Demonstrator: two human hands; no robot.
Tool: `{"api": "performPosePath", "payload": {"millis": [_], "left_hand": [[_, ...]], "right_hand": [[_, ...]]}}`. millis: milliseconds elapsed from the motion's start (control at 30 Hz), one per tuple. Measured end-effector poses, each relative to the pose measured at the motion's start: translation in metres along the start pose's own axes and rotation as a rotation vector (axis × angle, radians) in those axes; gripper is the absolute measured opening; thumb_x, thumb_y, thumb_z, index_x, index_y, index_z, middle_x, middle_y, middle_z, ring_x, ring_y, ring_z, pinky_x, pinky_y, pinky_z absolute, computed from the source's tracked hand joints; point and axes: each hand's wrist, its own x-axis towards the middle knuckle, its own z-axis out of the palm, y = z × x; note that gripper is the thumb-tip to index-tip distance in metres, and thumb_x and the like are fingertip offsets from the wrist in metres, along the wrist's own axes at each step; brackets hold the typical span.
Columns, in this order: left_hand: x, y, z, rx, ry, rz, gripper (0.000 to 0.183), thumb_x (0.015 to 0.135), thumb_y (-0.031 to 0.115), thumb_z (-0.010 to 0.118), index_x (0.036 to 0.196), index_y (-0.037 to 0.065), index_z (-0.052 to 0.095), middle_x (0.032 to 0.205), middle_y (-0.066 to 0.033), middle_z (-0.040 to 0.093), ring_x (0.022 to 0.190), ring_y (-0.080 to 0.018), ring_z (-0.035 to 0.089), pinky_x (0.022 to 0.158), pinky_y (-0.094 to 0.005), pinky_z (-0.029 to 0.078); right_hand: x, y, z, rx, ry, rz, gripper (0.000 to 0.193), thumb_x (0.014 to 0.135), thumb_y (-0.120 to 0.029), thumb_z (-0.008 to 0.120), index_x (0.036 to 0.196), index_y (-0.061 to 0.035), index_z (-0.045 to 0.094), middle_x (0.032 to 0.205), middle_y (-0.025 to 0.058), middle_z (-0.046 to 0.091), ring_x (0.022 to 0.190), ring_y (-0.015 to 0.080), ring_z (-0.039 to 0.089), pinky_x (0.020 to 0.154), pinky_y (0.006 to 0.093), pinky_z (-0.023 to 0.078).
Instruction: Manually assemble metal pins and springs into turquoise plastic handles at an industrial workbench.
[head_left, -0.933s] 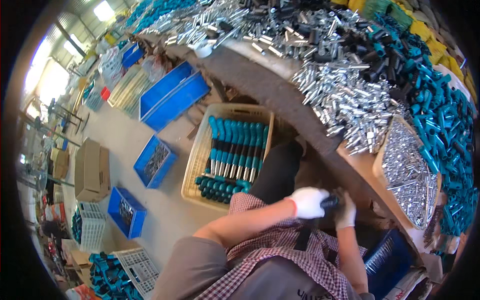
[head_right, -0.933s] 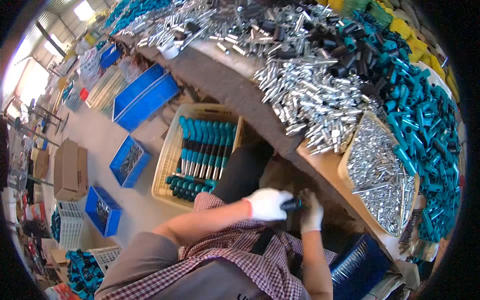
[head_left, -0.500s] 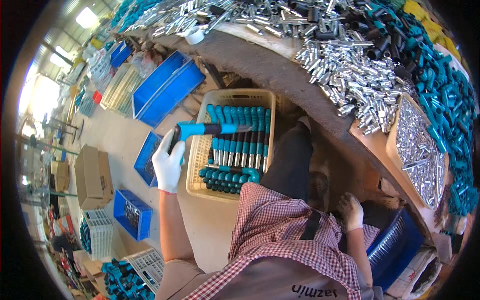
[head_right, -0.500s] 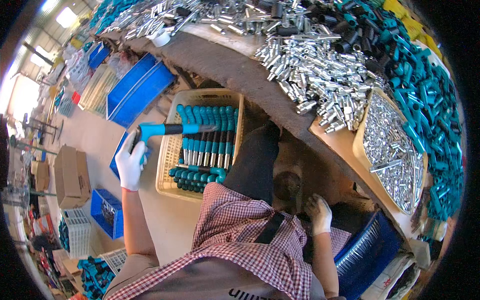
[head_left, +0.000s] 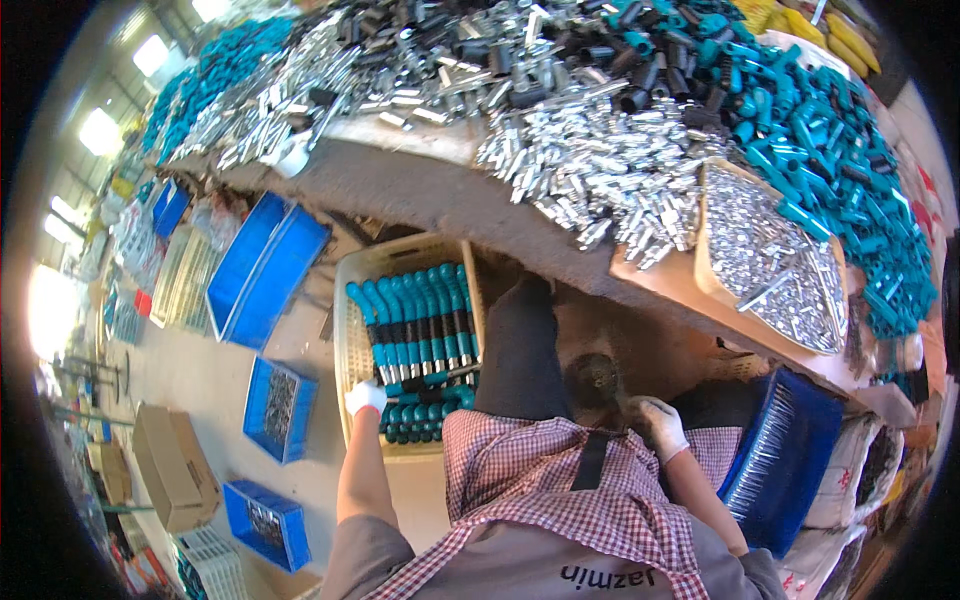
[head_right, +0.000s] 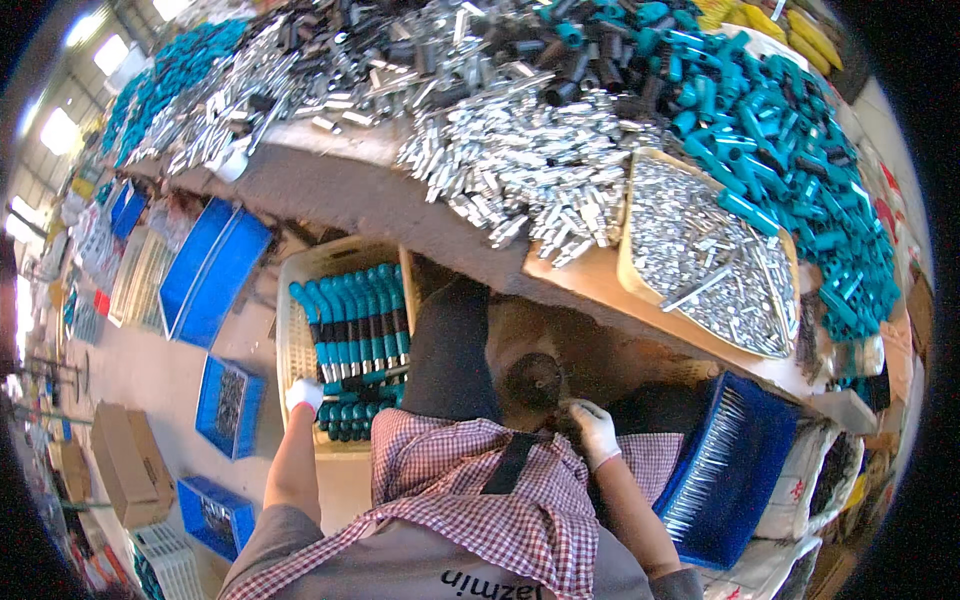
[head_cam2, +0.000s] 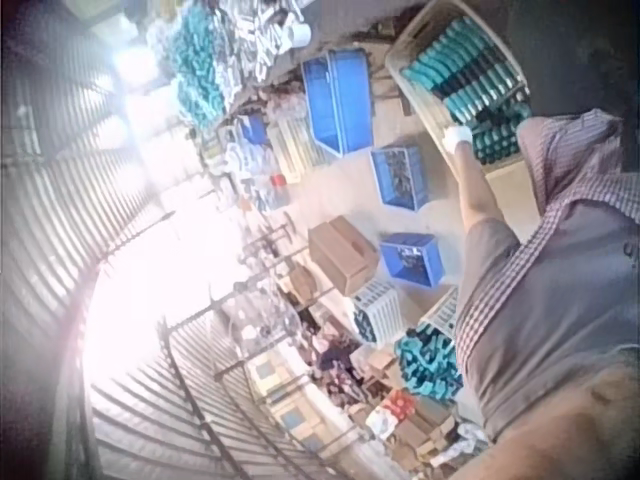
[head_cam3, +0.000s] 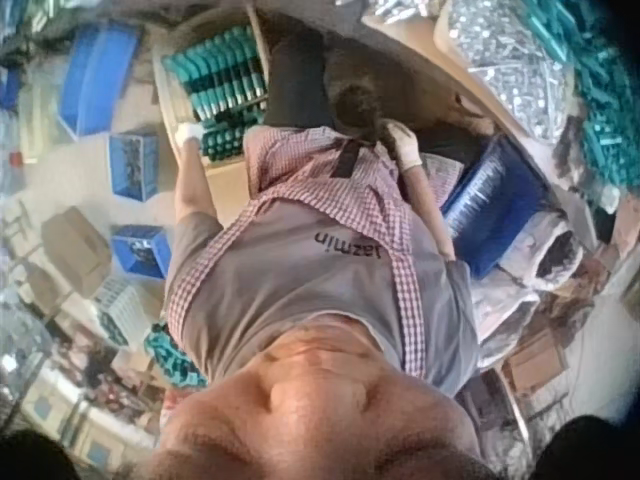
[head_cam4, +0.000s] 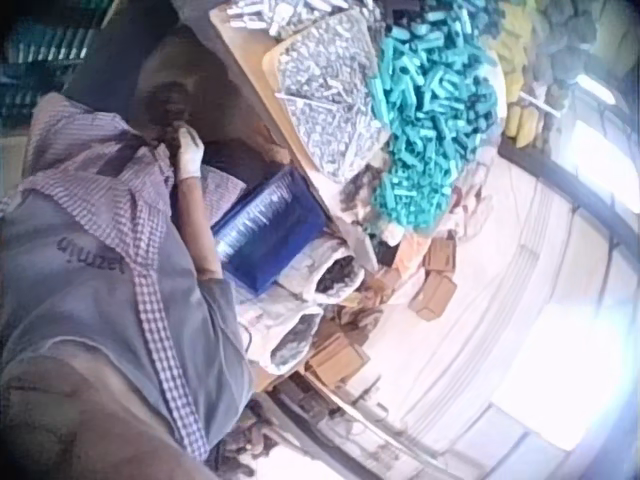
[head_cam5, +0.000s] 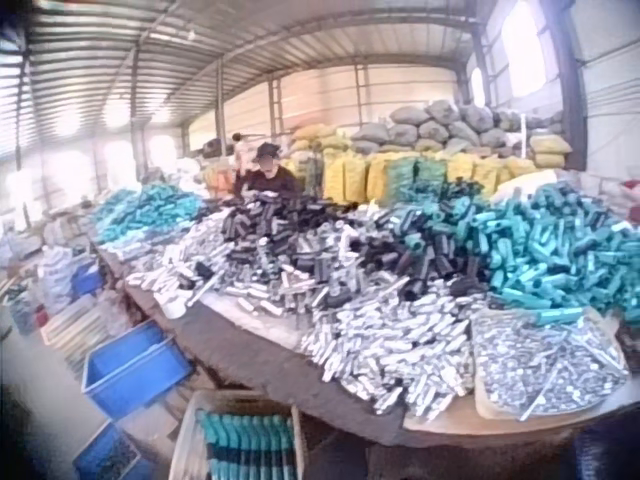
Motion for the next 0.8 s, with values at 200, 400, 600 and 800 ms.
{"api": "performPosePath", "payload": {"millis": [200, 400, 600, 800], "left_hand": [[-0.023, 0.03, -0.069, -0.089, -0.066, 0.217, 0.036, 0.087, 0.042, 0.062, 0.108, 0.017, 0.076, 0.11, -0.0144, 0.072, 0.105, -0.0359, 0.066, 0.1, -0.0443, 0.047], [-0.103, 0.186, -0.257, -0.416, 0.097, 1.03, 0.037, 0.09, 0.027, 0.065, 0.117, 0.001, 0.069, 0.118, -0.0185, 0.068, 0.109, -0.0323, 0.066, 0.096, -0.0378, 0.05], [-0.138, 0.316, -0.383, -0.511, 0.23, 1.298, 0.036, 0.093, 0.026, 0.061, 0.118, 0.002, 0.068, 0.116, -0.0174, 0.07, 0.11, -0.0291, 0.066, 0.099, -0.0354, 0.048], [-0.069, 0.449, -0.411, -0.272, 0.402, 1.141, 0.041, 0.09, 0.03, 0.057, 0.122, 0.006, 0.067, 0.118, -0.0177, 0.068, 0.111, -0.0351, 0.063, 0.1, -0.0414, 0.048]], "right_hand": [[-0.029, -0.092, 0.059, -0.144, -0.114, -0.083, 0.026, 0.096, -0.006, 0.053, 0.115, 0.0056, 0.066, 0.105, 0.0118, 0.071, 0.096, 0.0194, 0.067, 0.086, 0.0296, 0.052], [-0.053, -0.221, 0.105, -0.507, -0.132, -0.728, 0.021, 0.093, -0.007, 0.057, 0.108, 0.0021, 0.069, 0.094, 0.0108, 0.071, 0.086, 0.0198, 0.067, 0.08, 0.0313, 0.053], [-0.021, -0.274, 0.148, -0.836, -0.11, -1.128, 0.018, 0.09, -0.014, 0.062, 0.104, -0.0062, 0.071, 0.097, 0.0142, 0.071, 0.09, 0.0312, 0.069, 0.08, 0.0366, 0.055], [0.011, -0.267, 0.164, -0.948, -0.157, -1.168, 0.021, 0.092, -0.023, 0.06, 0.104, -0.011, 0.072, 0.092, 0.0154, 0.071, 0.086, 0.0347, 0.068, 0.077, 0.0407, 0.055]]}}
